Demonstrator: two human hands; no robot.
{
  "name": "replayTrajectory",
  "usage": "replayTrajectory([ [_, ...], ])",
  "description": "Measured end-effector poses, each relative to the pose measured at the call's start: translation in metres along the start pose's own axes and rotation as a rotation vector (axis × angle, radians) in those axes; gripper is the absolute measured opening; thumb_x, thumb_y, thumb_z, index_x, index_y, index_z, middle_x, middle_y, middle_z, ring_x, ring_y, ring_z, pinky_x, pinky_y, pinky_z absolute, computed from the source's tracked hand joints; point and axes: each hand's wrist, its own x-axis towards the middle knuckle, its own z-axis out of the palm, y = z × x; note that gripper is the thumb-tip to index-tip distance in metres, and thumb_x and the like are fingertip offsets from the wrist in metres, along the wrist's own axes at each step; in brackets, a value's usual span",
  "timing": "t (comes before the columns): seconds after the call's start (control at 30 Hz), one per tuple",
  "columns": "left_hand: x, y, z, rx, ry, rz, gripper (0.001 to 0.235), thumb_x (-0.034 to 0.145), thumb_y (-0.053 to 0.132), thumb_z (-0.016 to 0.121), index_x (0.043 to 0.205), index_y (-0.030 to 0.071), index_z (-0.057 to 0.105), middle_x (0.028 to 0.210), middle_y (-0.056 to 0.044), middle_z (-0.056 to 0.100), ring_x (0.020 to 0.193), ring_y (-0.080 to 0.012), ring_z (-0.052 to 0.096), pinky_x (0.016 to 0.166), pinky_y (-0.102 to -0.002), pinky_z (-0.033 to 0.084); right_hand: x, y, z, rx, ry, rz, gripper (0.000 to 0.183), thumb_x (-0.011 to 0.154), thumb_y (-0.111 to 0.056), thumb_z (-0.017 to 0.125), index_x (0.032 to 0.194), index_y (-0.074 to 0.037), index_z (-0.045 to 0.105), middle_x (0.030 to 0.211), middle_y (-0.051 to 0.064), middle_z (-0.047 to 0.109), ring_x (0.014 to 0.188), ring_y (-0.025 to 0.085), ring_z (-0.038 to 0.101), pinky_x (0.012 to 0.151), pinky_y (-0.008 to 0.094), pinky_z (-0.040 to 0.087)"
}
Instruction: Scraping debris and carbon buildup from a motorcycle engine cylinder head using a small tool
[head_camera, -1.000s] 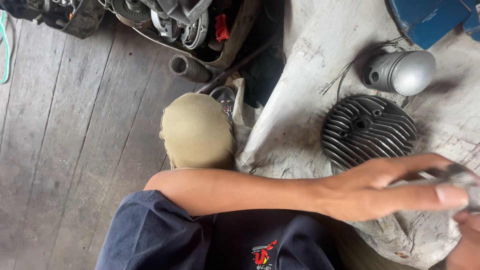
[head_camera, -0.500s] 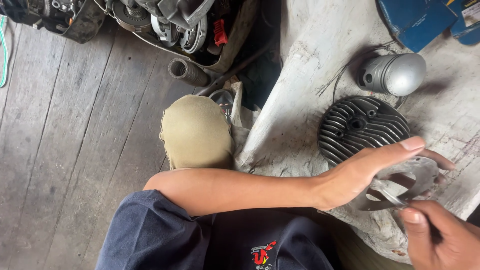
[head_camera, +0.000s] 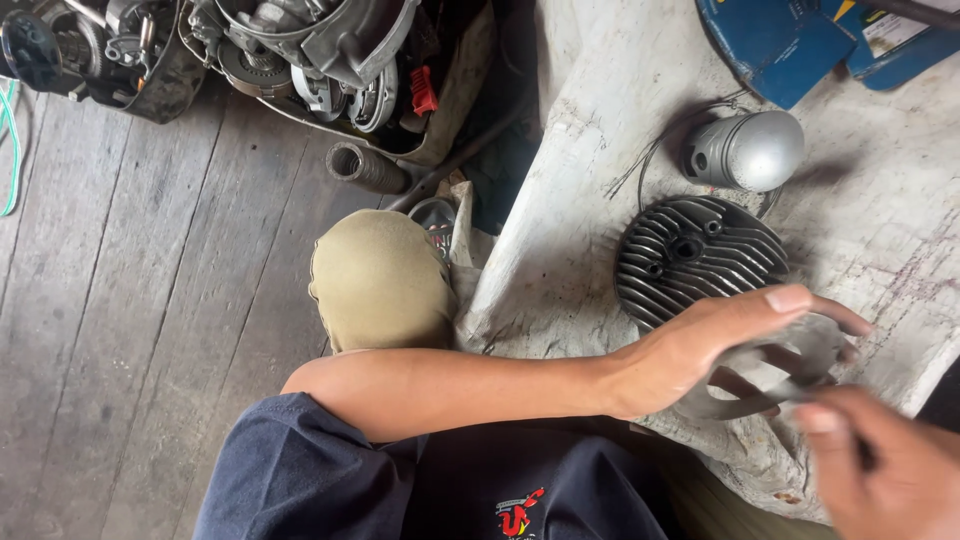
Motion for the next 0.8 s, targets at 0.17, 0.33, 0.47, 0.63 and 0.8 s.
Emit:
replayTrajectory([
  [0.17, 0.002, -0.005, -0.004, -0.232, -0.057, 0.009, 0.046, 0.126, 0.045, 0.051, 0.141, 0.004, 0.065, 0.117, -0.013, 0.077, 0.093, -0.0312, 0.074, 0.080, -0.043, 0.064, 0.001, 0.029, -0.006, -0.003, 0.009, 0.004, 0.024, 0.116, -0.020, 0.057, 0.108, -0.002, 0.071, 0.076, 0.008, 0.055, 0.064, 0.017, 0.044, 0.064, 0.031, 0.032],
  [0.33, 0.001, 0.000, 0.003, -0.126, 0.016, -0.066, 0.048, 0.119, 0.053, 0.050, 0.136, 0.011, 0.067, 0.110, -0.010, 0.071, 0.087, -0.0189, 0.067, 0.073, -0.028, 0.048, 0.007, -0.033, -0.007, -0.290, -0.088, -0.091, 0.021, 0.100, -0.033, 0.062, 0.098, -0.018, 0.077, 0.055, 0.006, 0.059, 0.050, 0.019, 0.047, 0.055, 0.037, 0.043],
  [0.47, 0.001, -0.003, -0.002, -0.239, -0.069, -0.045, 0.051, 0.127, 0.046, 0.046, 0.143, 0.000, 0.062, 0.129, -0.018, 0.070, 0.095, -0.0349, 0.072, 0.083, -0.047, 0.064, 0.007, -0.001, -0.013, -0.002, -0.026, -0.016, 0.030, 0.108, -0.027, 0.055, 0.104, -0.001, 0.070, 0.049, 0.008, 0.044, 0.045, 0.016, 0.035, 0.048, 0.034, 0.024],
  [0.63, 0.005, -0.007, -0.003, -0.196, -0.031, -0.054, 0.047, 0.123, 0.049, 0.049, 0.136, 0.007, 0.067, 0.115, -0.011, 0.070, 0.102, -0.0212, 0.070, 0.083, -0.031, 0.054, 0.004, -0.043, -0.009, -0.370, -0.053, -0.083, 0.021, 0.100, -0.035, 0.061, 0.095, -0.023, 0.077, 0.048, 0.008, 0.049, 0.046, 0.020, 0.043, 0.054, 0.037, 0.040],
  [0.8, 0.001, -0.003, -0.002, -0.407, -0.119, -0.033, 0.048, 0.131, 0.041, 0.047, 0.144, -0.004, 0.061, 0.126, -0.022, 0.069, 0.088, -0.0435, 0.072, 0.083, -0.051, 0.061, 0.002, -0.023, -0.010, 0.015, 0.041, -0.070, 0.029, 0.113, -0.021, 0.058, 0.099, 0.002, 0.068, 0.058, 0.006, 0.046, 0.051, 0.013, 0.034, 0.054, 0.029, 0.023],
])
